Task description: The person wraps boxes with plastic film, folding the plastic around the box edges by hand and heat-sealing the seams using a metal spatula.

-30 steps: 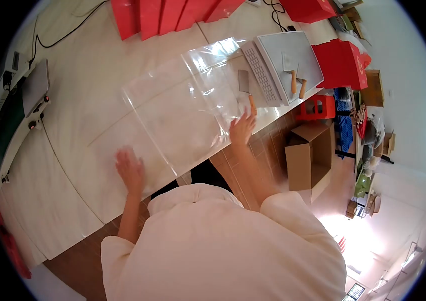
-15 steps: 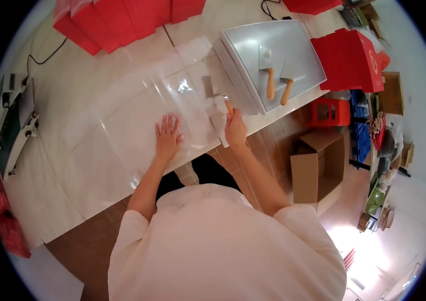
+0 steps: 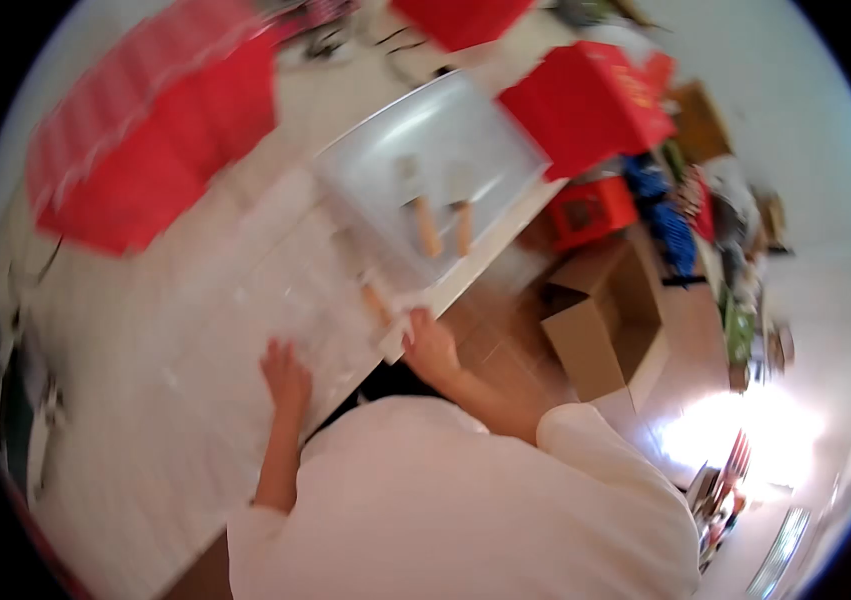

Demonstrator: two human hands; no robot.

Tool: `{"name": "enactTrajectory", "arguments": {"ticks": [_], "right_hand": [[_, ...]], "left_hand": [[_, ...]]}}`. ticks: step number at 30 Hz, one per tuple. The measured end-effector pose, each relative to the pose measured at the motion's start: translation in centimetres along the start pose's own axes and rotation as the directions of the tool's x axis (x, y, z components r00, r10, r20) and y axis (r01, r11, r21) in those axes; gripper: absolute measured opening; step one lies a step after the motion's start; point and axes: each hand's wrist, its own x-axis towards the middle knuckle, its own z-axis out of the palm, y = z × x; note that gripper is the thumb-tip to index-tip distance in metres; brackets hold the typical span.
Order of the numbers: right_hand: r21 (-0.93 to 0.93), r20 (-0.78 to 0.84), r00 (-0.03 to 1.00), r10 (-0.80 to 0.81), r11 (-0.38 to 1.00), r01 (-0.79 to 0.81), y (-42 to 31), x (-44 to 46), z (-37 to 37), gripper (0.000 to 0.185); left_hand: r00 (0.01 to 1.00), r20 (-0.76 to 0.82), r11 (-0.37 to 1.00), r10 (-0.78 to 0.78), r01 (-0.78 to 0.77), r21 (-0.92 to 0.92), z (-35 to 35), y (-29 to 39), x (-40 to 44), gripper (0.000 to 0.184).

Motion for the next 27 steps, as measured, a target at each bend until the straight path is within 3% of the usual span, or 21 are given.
{"name": "enactTrajectory", "arguments": {"ticks": [1, 3, 6, 9, 10, 11, 12, 13, 14, 15, 16, 18, 20, 21, 23, 25, 27], "right_hand": [[0.112, -0.074, 0.996, -0.042, 0.992, 0.05, 1.3, -0.8, -0.5, 0.029], [0.193, -0.13, 0.991, 0.023, 0.981, 0.003, 3.8, -1.6, -1.9, 0.023], [0.151, -0.426, 0.891, 0.158, 0.983, -0.102, 9.1, -0.1, -3.9, 0.018], [0.279, -0.576, 0.658, 0.485, 0.873, -0.4, 18.2, 3.7, -5.2, 0.019], [0.38, -0.539, 0.613, 0.578, 0.816, -0.435, 21.4, 5.3, -7.3, 0.03], [0.528, -0.571, 0.505, 0.647, 0.761, -0.378, 27.2, 7.9, -7.7, 0.041], [0.695, -0.466, 0.389, 0.794, 0.601, -0.394, 30.0, 10.3, -10.7, 0.046], [0.907, 0.044, 0.531, 0.846, 0.189, -0.377, 34.7, 12.0, -14.7, 0.062], [0.96, 0.083, 0.455, 0.887, 0.051, -0.275, 34.9, 14.3, -18.3, 0.083], [0.984, 0.097, 0.46, 0.882, -0.015, -0.179, 36.6, 16.3, -20.8, 0.102], [0.989, 0.146, 0.481, 0.865, -0.113, -0.098, 39.1, 18.7, -22.9, 0.109], [0.991, 0.136, 0.557, 0.819, -0.122, -0.062, 40.8, 22.7, -27.2, 0.105], [0.985, 0.16, 0.62, 0.768, -0.161, -0.054, 41.5, 25.4, -29.6, 0.101], [0.985, 0.137, 0.66, 0.739, -0.17, -0.014, 42.1, 27.0, -29.9, 0.09], [0.98, 0.122, 0.713, 0.69, -0.198, 0.024, 43.3, 29.0, -29.7, 0.08], [0.978, 0.041, 0.724, 0.689, -0.177, 0.113, 45.0, 29.6, -28.8, 0.057], [0.977, 0.032, 0.72, 0.693, -0.173, 0.123, 43.8, 28.4, -29.1, 0.047]], "left_hand": [[0.998, -0.064, 0.998, 0.024, -0.027, -0.05, -0.9, 0.5, 0.2, 0.062], [0.991, -0.134, 0.996, 0.016, -0.028, -0.088, -1.3, 0.8, 0.1, 0.059], [0.976, -0.214, 0.981, -0.041, -0.001, -0.192, -2.8, 2.0, 1.4, 0.057], [0.956, -0.275, 0.962, -0.1, 0.022, -0.272, -4.9, 3.9, 3.9, 0.056], [0.941, -0.315, 0.949, -0.125, 0.022, -0.313, -5.3, 4.7, 5.0, 0.055], [0.924, -0.352, 0.935, -0.15, 0.017, -0.354, -5.6, 5.5, 6.1, 0.053], [0.922, -0.361, 0.939, -0.137, 0.005, -0.343, -5.9, 6.3, 7.3, 0.053], [0.886, -0.44, 0.947, -0.147, -0.003, -0.323, -6.1, 7.5, 8.6, 0.052], [0.842, -0.516, 0.953, -0.155, -0.01, -0.302, -6.3, 8.8, 9.9, 0.05], [0.836, -0.529, 0.957, -0.143, -0.019, -0.29, -6.8, 10.7, 11.1, 0.05], [0.784, -0.592, 0.934, -0.186, -0.046, -0.353, -7.3, 12.9, 12.3, 0.048], [0.683, -0.687, 0.898, -0.247, -0.105, -0.427, -8.5, 18.6, 15.3, 0.048], [0.687, -0.693, 0.882, -0.219, -0.165, -0.442, -7.9, 24.1, 18.4, 0.048], [0.7, -0.684, 0.852, -0.204, -0.217, -0.476, -7.9, 27.1, 19.6, 0.049], [0.806, -0.541, 0.797, -0.242, -0.153, -0.585, -7.7, 34.5, 22.8, 0.048], [0.897, -0.427, 0.741, -0.115, -0.209, -0.639, -7.3, 40.7, 26.5, 0.052], [0.943, -0.332, 0.585, 0.011, -0.275, -0.763, -5.1, 45.5, 30.4, 0.064]]}}
